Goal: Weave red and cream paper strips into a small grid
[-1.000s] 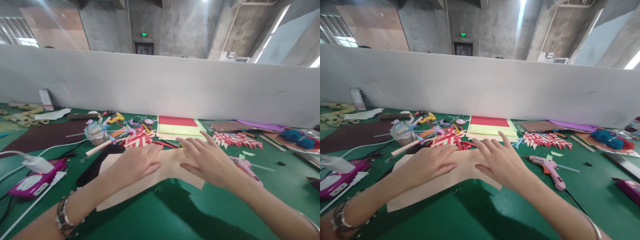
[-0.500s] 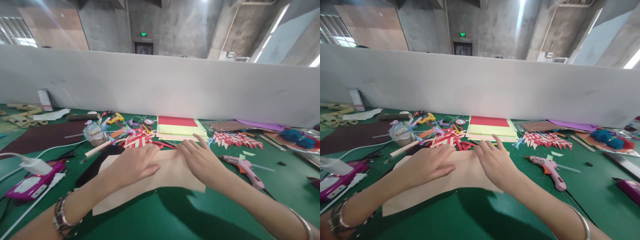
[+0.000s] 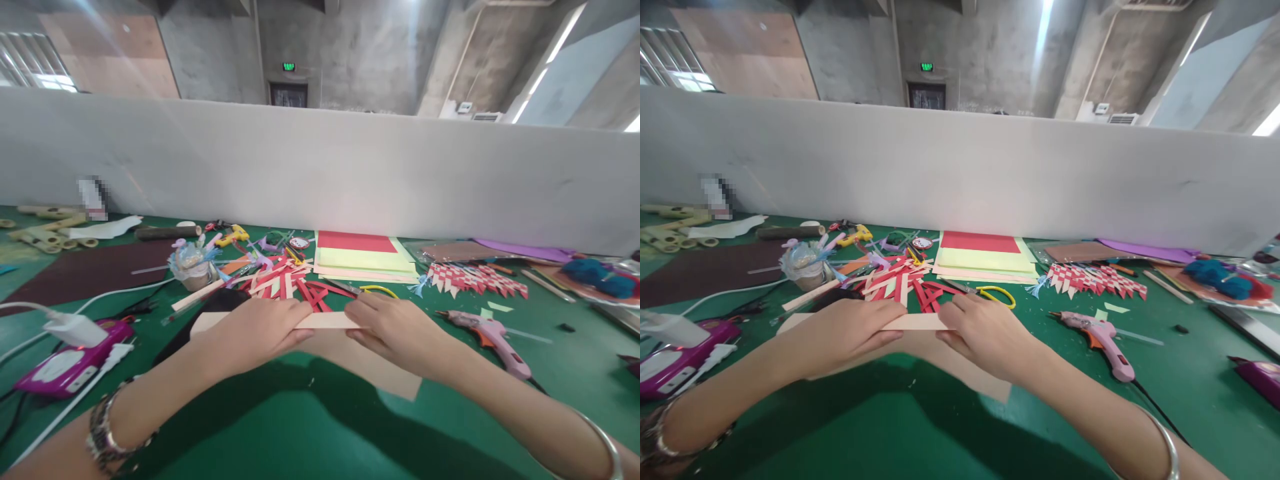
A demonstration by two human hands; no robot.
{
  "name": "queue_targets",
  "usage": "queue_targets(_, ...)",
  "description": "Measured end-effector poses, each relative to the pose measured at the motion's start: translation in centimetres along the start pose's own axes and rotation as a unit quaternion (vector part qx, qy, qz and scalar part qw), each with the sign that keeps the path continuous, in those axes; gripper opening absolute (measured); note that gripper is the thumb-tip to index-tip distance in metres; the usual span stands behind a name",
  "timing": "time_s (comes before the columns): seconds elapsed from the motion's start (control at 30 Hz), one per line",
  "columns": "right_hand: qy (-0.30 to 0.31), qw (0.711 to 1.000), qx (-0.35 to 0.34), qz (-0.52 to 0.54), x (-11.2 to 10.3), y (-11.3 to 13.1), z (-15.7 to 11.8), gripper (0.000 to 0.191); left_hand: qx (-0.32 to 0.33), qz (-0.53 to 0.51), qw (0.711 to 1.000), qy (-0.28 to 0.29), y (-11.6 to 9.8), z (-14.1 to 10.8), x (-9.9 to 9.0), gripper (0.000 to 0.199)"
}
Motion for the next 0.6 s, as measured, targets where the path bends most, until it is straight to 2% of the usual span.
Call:
queue_targets(0.13, 0.106, 0.993, -0.016, 0.058, -0.2, -0.4, -0.2, 0.03, 0.042, -0.022, 0.998, 0.03, 0.2, -0.3, 0.0, 0.034)
queue_targets(0.23, 0.146, 0.98, -0.034, 0.128, -0.6, -1.0, -0.6, 0.039, 0.067, -0.047, 0.996, 0.047, 0.4, -0.5, -0.1, 0.036)
queue_targets(0.33, 0.174, 0.966, -0.032, 0.188, -1.2, -1.9, -1.1, 0.041, 0.089, -0.083, 0.992, 0.039, 0.5, -0.8, -0.5, 0.037)
queue_targets(0.47, 0.198, 0.948, 0.002, 0.248, -2.0, -3.4, -1.9, 0.04, 0.067, -0.117, 0.99, 0.032, 1.7, -1.4, -1.3, 0.04)
queue_targets(0.6, 0.215, 0.939, 0.044, 0.264, -2.4, -4.7, -2.8, 0.039, 0.028, -0.125, 0.989, 0.069, 4.5, -2.6, -1.5, 0.046)
Point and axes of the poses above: each hand's wrist, its own z-axis towards the middle knuckle, its own x-axis out of the palm, y = z × x, the point moved 2 cm from there along z, towards the middle knuckle, and after that the axes turned 8 degrees about -y, right-handed, at the moved point
